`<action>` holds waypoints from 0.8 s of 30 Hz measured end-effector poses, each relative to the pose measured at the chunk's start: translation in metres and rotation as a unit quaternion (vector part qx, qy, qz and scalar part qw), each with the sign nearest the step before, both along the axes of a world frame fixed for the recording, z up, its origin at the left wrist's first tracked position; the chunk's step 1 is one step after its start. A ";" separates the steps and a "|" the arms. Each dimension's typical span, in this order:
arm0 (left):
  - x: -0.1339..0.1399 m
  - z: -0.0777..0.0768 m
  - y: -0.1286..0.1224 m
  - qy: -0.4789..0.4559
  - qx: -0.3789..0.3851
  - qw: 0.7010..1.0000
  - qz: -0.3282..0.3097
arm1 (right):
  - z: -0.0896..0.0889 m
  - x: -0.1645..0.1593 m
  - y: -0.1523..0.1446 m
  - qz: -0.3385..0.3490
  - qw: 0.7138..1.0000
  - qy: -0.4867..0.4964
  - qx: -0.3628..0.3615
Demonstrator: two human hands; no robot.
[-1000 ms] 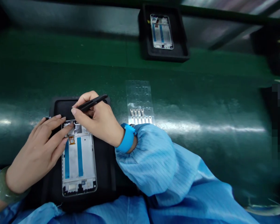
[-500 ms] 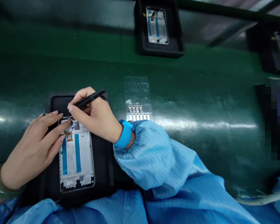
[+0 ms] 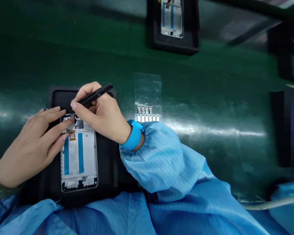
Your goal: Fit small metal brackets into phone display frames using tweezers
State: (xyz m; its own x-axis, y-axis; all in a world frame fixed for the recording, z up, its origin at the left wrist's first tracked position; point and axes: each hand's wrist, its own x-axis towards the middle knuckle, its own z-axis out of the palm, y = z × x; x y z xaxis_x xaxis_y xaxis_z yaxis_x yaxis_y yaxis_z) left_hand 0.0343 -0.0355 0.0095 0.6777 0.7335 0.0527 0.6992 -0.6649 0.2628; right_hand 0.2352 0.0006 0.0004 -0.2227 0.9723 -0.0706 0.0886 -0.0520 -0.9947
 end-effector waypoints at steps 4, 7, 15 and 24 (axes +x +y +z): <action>0.000 -0.001 0.000 -0.002 0.003 1.000 0.003 | -0.002 0.001 0.000 -0.005 1.000 0.005 0.002; 0.000 -0.001 0.000 -0.005 0.002 1.000 0.000 | -0.005 0.001 0.000 -0.011 0.999 0.024 0.020; 0.001 0.000 0.000 0.001 0.000 1.000 0.006 | -0.003 0.000 -0.002 -0.017 0.999 0.008 0.041; 0.002 0.000 -0.001 -0.004 -0.007 1.000 0.014 | 0.000 -0.001 -0.002 -0.004 0.999 -0.006 0.053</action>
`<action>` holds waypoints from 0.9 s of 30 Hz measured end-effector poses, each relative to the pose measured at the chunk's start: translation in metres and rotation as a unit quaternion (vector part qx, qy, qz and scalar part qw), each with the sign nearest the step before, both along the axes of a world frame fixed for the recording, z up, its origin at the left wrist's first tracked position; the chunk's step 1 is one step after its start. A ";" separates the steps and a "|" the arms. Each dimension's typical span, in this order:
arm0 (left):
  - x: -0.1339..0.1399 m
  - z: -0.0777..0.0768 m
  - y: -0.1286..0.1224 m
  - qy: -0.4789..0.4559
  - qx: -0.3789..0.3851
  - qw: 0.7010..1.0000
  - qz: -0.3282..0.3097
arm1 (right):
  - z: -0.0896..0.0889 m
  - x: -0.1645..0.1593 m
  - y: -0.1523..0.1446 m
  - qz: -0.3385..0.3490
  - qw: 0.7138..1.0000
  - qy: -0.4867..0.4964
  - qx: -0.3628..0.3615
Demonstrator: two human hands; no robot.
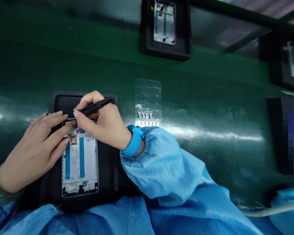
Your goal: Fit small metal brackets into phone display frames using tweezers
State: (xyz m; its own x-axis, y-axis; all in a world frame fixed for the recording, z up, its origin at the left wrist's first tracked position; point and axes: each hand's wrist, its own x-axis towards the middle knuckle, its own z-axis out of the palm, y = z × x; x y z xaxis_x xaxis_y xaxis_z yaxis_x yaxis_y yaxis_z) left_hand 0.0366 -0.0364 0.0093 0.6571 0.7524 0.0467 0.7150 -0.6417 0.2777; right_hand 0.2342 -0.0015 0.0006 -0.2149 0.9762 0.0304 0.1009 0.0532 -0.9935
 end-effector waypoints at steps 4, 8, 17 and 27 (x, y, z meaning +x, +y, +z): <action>0.000 0.000 0.000 0.000 0.000 1.000 0.001 | 0.001 0.000 -0.001 0.011 1.000 -0.014 0.009; 0.001 0.001 0.000 -0.001 0.002 1.000 0.003 | 0.002 -0.001 -0.002 0.020 0.999 -0.043 0.024; 0.001 -0.001 0.000 -0.013 0.005 1.000 0.001 | 0.000 -0.001 -0.003 0.030 0.994 -0.084 0.067; 0.000 -0.003 0.001 -0.012 0.001 1.000 -0.001 | -0.001 -0.003 -0.004 0.018 0.990 -0.110 0.082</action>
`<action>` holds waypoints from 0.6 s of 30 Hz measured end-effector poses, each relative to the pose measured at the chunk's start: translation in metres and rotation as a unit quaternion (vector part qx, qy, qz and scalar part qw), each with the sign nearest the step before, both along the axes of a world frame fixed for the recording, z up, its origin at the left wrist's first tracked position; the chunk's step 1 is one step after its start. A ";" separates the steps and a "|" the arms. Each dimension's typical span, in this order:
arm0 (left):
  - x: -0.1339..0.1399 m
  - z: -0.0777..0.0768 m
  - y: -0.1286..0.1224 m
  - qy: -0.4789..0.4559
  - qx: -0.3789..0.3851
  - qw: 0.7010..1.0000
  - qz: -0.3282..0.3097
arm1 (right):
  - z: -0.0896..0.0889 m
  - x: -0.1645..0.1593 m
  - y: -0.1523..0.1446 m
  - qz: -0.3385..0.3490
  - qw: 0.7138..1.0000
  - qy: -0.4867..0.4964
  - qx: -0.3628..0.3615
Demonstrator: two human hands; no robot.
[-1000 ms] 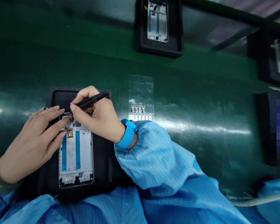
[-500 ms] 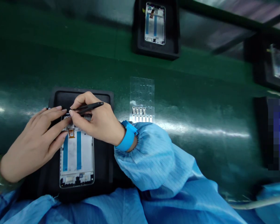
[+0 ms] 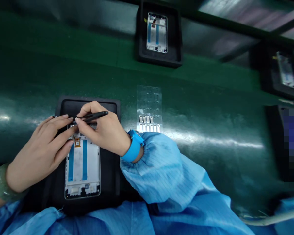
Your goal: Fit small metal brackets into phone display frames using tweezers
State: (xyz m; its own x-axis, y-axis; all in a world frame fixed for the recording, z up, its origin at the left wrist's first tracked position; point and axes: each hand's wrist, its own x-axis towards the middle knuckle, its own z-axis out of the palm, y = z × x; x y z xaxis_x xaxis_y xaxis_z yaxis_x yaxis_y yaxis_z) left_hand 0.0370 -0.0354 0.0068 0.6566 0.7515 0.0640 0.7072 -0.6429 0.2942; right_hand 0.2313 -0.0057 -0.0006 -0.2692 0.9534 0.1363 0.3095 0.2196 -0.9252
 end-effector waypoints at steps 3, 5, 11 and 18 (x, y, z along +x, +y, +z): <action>0.000 0.000 0.000 0.003 -0.001 1.000 -0.002 | 0.000 0.000 0.000 -0.005 1.000 0.012 -0.011; 0.000 0.001 0.000 0.003 -0.001 1.000 -0.003 | 0.001 0.000 -0.001 -0.007 1.000 0.016 -0.013; 0.000 0.001 0.000 0.005 -0.003 1.000 -0.001 | 0.001 -0.001 -0.001 -0.016 1.000 0.011 -0.010; 0.000 0.000 0.000 0.007 0.000 1.000 -0.003 | 0.001 -0.001 0.000 -0.014 1.000 0.011 -0.016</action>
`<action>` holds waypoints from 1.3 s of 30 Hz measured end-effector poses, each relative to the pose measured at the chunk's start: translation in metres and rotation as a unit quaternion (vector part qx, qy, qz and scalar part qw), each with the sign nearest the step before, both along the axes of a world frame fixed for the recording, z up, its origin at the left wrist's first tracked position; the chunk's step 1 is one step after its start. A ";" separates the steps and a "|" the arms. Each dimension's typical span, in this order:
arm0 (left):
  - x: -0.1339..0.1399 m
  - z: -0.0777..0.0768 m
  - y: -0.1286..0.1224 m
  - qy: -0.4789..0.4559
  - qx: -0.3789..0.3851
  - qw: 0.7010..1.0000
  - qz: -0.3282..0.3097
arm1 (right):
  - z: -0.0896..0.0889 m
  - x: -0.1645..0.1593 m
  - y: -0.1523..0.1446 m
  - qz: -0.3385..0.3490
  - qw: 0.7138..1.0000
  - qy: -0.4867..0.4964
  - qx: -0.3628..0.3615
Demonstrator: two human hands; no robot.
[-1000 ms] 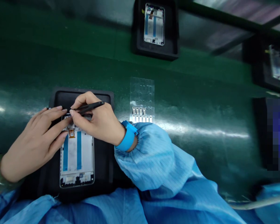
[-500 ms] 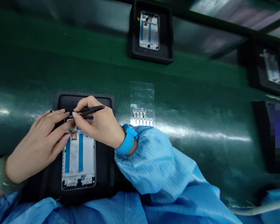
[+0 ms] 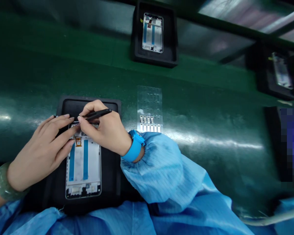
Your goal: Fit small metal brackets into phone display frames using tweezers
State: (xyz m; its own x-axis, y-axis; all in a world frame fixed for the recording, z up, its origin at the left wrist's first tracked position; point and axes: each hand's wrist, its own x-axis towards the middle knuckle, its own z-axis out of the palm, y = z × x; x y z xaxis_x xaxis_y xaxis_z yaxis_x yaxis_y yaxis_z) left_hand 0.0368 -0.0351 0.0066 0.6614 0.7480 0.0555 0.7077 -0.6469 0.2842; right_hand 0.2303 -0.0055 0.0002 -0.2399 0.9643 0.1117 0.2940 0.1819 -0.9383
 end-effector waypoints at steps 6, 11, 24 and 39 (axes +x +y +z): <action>0.000 0.000 0.000 0.004 0.004 1.000 -0.002 | 0.000 0.000 -0.002 0.011 0.998 -0.044 0.035; 0.001 0.000 0.000 0.006 0.001 1.000 -0.001 | 0.001 0.000 -0.003 0.015 0.995 -0.058 0.081; 0.001 0.000 0.000 0.003 0.009 1.000 0.000 | -0.002 0.001 -0.003 0.010 0.996 -0.043 0.076; 0.003 -0.001 -0.001 0.004 0.007 1.000 0.006 | -0.002 -0.002 -0.003 0.000 0.993 -0.073 0.089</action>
